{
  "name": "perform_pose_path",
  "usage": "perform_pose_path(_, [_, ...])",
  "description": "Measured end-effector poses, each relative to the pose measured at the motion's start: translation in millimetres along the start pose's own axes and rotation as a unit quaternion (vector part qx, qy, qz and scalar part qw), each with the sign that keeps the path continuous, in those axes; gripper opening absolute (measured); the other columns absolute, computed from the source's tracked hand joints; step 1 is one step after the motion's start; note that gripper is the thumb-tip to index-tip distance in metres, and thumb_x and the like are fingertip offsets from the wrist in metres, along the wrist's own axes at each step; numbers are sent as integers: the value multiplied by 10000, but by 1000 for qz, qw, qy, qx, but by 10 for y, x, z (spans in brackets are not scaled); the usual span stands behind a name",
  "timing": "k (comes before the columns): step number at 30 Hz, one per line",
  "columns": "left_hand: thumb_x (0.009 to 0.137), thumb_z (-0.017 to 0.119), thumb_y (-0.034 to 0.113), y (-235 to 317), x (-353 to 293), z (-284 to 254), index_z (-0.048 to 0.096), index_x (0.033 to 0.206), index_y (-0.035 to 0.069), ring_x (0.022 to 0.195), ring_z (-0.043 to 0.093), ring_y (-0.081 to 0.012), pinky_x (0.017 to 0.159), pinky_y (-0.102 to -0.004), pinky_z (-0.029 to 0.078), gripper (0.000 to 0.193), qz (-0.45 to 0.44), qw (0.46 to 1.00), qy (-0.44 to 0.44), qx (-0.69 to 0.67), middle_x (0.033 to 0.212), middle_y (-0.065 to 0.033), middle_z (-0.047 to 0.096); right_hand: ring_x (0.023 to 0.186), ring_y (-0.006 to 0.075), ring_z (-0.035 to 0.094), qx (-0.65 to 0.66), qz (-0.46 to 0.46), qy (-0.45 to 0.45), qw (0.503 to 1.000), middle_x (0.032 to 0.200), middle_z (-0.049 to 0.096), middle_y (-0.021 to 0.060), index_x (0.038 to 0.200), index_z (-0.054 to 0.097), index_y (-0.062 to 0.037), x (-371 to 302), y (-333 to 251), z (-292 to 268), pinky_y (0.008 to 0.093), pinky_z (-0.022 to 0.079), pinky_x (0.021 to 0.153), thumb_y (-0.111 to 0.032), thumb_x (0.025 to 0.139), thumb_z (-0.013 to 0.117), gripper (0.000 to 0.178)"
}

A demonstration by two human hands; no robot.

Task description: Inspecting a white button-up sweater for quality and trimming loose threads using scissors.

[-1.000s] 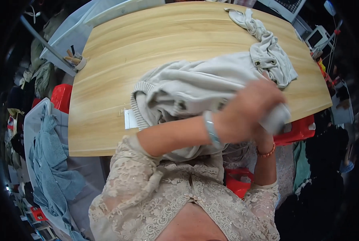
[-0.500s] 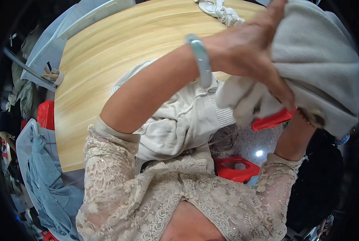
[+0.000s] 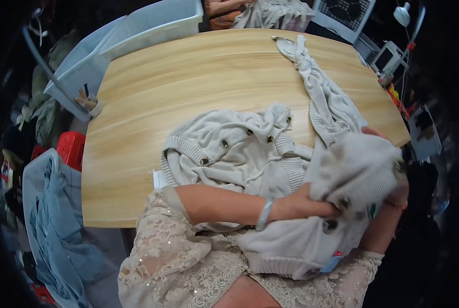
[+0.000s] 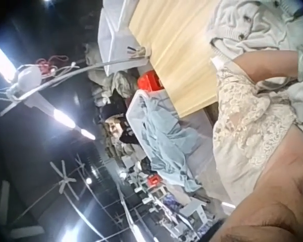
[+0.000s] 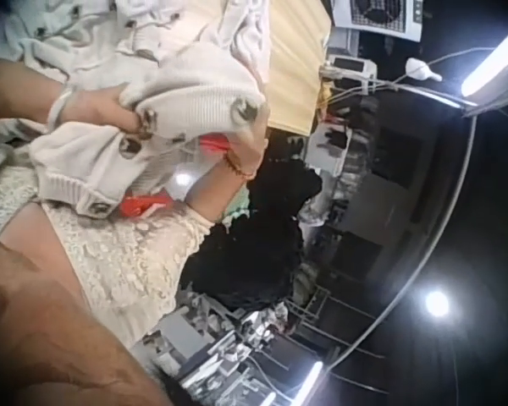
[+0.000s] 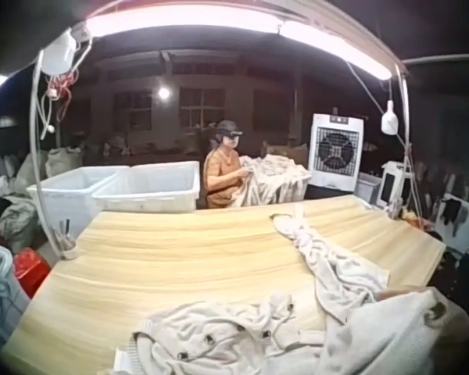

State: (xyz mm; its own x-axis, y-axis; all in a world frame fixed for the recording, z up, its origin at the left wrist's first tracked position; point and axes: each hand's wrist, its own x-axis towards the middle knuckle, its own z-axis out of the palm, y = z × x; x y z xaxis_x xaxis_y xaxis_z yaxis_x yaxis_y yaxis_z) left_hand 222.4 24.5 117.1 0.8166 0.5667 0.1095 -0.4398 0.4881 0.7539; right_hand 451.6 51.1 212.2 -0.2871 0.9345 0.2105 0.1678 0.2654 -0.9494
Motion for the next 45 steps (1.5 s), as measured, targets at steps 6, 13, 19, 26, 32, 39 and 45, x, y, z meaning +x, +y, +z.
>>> perform_pose_path(6, [920, 604, 183, 409, -930, -621, 537, 1289, 24, 1052, 614, -177, 921, -323, 500, 407, -61, 975, 141, 158, 1193, -98, 624, 1221, 363, 531, -410, 155, 164, 884, 1353, 518, 244, 1364, 458, 32, 464, 1556, -406, 402, 450, 987, -459, 688, 820, 911])
perform_pose_path(13, [925, 600, 195, 315, -1501, -1118, 537, 1289, 30, 1059, 613, -181, 935, -328, 495, 404, -63, 830, 283, 477, 1200, -97, 622, 1089, 428, 592, -489, 230, 145, 829, 1189, 590, 261, 1390, 379, -162, 618, 2570, -48, 493, 475, 921, -261, 767, 720, 717])
perform_pose_path(19, [930, 598, 206, 97, -1578, -1183, 538, 1288, 34, 1064, 613, -184, 947, -333, 491, 401, -47, 753, 300, 583, 1206, -96, 620, 1021, 383, 630, -485, 234, 252, 804, 1072, 672, 197, 1133, 637, -99, 944, 2810, -401, 453, 498, 883, -218, 800, 700, 360])
perform_pose_path(26, [936, 595, 218, -42, -1635, -1111, 538, 1288, 40, 1070, 613, -188, 960, -338, 486, 398, -19, 739, 296, 604, 1213, -95, 618, 1133, 374, 572, -509, 180, 144, 829, 1373, 459, 244, 1442, 347, -57, 898, 2291, -53, 446, 486, 926, -257, 761, 778, 830])
perform_pose_path(32, [941, 592, 229, -298, -1543, -1003, 538, 1287, 45, 1075, 613, -192, 972, -342, 482, 396, 17, 773, 269, 574, 1219, -93, 616, 1188, 251, 531, -29, -37, -220, 974, 1481, 380, 192, 1504, 284, -121, 707, 1218, 1090, 311, 519, 861, -249, 764, 812, 918])
perform_pose_path(39, [947, 589, 241, -747, -1262, -771, 539, 1287, 50, 1081, 613, -196, 986, -347, 478, 393, 46, 881, 205, 424, 1227, -92, 614, 1238, 242, 505, 135, 34, -288, 947, 1450, 414, 177, 1467, 327, -53, -36, 807, 1271, 342, 475, 950, -197, 821, 742, 782])
perform_pose_path(45, [952, 587, 252, -1009, -1068, -683, 539, 1286, 55, 1087, 612, -199, 997, -351, 474, 391, 50, 955, 137, 258, 1233, -91, 612, 1239, 228, 503, 154, 117, -234, 953, 1436, 432, 157, 1453, 344, -38, -704, 1026, 878, 351, 442, 998, -163, 847, 706, 717])
